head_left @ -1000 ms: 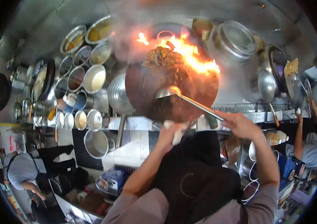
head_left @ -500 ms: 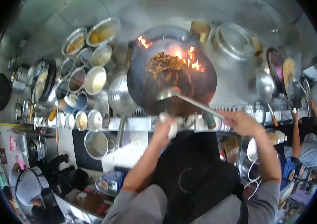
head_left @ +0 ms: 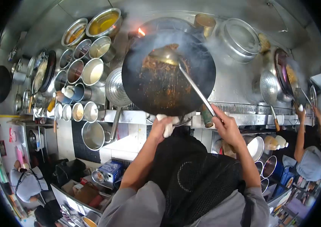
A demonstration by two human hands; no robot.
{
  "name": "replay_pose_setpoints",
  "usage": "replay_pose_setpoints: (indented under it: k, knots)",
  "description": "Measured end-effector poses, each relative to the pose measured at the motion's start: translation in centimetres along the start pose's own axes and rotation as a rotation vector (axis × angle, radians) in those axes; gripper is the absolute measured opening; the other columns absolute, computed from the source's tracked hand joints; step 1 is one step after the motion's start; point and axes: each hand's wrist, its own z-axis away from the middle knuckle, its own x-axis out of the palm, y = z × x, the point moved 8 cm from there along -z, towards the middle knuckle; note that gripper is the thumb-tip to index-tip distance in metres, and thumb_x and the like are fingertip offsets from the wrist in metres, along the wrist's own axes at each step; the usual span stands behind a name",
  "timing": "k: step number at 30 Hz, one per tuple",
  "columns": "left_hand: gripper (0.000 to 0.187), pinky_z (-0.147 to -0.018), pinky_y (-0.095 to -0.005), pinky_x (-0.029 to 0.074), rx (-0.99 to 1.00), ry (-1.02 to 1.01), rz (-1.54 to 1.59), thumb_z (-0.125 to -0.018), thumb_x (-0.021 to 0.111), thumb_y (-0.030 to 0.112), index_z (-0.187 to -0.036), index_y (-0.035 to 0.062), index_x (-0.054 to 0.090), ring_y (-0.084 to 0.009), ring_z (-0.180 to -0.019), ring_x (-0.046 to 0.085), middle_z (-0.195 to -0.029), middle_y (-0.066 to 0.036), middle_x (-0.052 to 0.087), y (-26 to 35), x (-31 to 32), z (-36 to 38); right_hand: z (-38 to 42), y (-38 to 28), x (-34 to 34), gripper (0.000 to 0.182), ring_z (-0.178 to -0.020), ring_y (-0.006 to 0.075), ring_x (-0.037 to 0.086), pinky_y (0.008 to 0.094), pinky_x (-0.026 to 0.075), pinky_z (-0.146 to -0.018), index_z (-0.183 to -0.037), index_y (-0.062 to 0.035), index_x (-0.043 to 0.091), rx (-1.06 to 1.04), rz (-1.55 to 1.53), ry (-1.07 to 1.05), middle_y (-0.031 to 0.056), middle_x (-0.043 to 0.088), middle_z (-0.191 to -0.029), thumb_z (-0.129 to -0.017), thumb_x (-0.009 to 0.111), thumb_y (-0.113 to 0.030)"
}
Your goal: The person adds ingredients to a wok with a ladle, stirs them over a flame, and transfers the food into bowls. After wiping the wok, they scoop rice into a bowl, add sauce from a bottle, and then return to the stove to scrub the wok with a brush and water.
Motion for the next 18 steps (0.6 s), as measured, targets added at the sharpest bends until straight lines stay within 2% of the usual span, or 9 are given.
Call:
replay_pose_setpoints:
  k: [2,4,6,7,8,10,14,16,18]
  knots:
    - [0.015,-0.062,-0.0344,0.055,-0.006,0.028,0.079,-0.083,0.060,0.001,-0.097,-0.0041,0.061,-0.0220,-0.077,0.066,-0.091,-0.014,0.066,1.5,0.6,-0.4,0.1,0.0,-0.7,0.046,-0.076,0.0315,0.067,0.0349,0.051,-0.073,-0.141,-0.0089,0.048,0.012,-0.026,0.019,0.0258,0.068,-0.096,-0.096,0.058,-0.014]
    - [0.010,-0.056,-0.0353,0.054,0.018,0.078,0.149,-0.084,0.060,0.004,-0.090,-0.0029,0.058,-0.0250,-0.073,0.066,-0.086,-0.014,0.064,3.3,2.2,0.2,-0.6,0.7,-1.5,0.045,-0.076,0.0322,0.067,0.0343,0.050,-0.074,-0.140,-0.0075,0.048,0.013,-0.048,0.056,0.0262,0.067,-0.095,-0.096,0.056,-0.014]
    - [0.009,-0.057,-0.0360,0.055,0.018,0.065,0.127,-0.084,0.059,0.004,-0.090,-0.0023,0.058,-0.0252,-0.074,0.066,-0.087,-0.014,0.064,3.1,2.4,0.1,-2.4,1.5,-2.4,0.046,-0.077,0.0312,0.068,0.0372,0.051,-0.073,-0.141,-0.0074,0.046,-0.178,0.126,0.231,0.0278,0.065,-0.105,-0.097,0.055,-0.014]
    - [0.009,-0.057,-0.0366,0.055,0.007,0.056,0.098,-0.084,0.059,0.004,-0.091,-0.0017,0.057,-0.0253,-0.074,0.066,-0.088,-0.014,0.063,3.0,2.4,0.1,-3.4,1.9,-2.7,0.043,-0.085,0.0430,0.067,0.0405,0.051,-0.076,-0.139,-0.0069,0.049,-0.146,0.210,0.251,0.0294,0.064,-0.105,-0.097,0.054,-0.015]
    - [0.009,-0.057,-0.0366,0.055,0.008,0.055,0.098,-0.084,0.059,0.004,-0.091,-0.0017,0.057,-0.0253,-0.074,0.066,-0.088,-0.014,0.063,2.9,2.3,0.2,-4.6,2.4,-2.7,0.043,-0.085,0.0430,0.067,0.0405,0.051,-0.076,-0.139,-0.0069,0.049,-0.147,0.211,0.252,0.0294,0.064,-0.105,-0.097,0.054,-0.015]
    - [0.007,-0.058,-0.0378,0.056,-0.048,0.024,0.153,-0.083,0.059,0.003,-0.089,-0.0004,0.057,-0.0249,-0.074,0.066,-0.086,-0.014,0.063,2.7,2.2,0.2,-6.7,2.3,-2.9,0.041,-0.089,0.0489,0.061,0.0429,0.051,-0.077,-0.137,-0.0060,0.050,-0.155,0.260,0.319,0.0314,0.063,-0.102,-0.097,0.054,-0.015]
    - [0.005,-0.059,-0.0386,0.055,-0.103,-0.034,0.140,-0.082,0.058,0.003,-0.086,0.0009,0.056,-0.0244,-0.072,0.065,-0.085,-0.013,0.063,2.8,1.5,-0.5,-9.5,1.4,0.2,0.043,-0.085,0.0500,0.060,0.0462,0.050,-0.073,-0.139,-0.0075,0.048,-0.103,0.397,0.259,0.0323,0.062,-0.092,-0.097,0.054,-0.015]
    - [0.005,-0.058,-0.0380,0.054,-0.048,-0.016,0.082,-0.081,0.058,0.003,-0.084,0.0024,0.055,-0.0236,-0.070,0.064,-0.082,-0.012,0.061,3.9,0.4,-0.7,-8.2,1.1,1.5,0.045,-0.082,0.0505,0.059,0.0461,0.049,-0.070,-0.140,-0.0081,0.046,-0.083,0.386,0.248,0.0321,0.062,-0.090,-0.096,0.054,-0.016]
    - [0.012,-0.061,-0.0365,0.056,-0.072,-0.079,0.052,-0.078,0.054,0.001,-0.090,-0.0001,0.057,-0.0222,-0.073,0.064,-0.085,-0.010,0.061,4.4,-1.1,-1.2,-4.4,0.4,3.3,0.047,-0.073,0.0448,0.064,0.0440,0.049,-0.068,-0.141,-0.0081,0.045,-0.034,0.315,0.067,0.0305,0.063,-0.086,-0.096,0.055,-0.017]
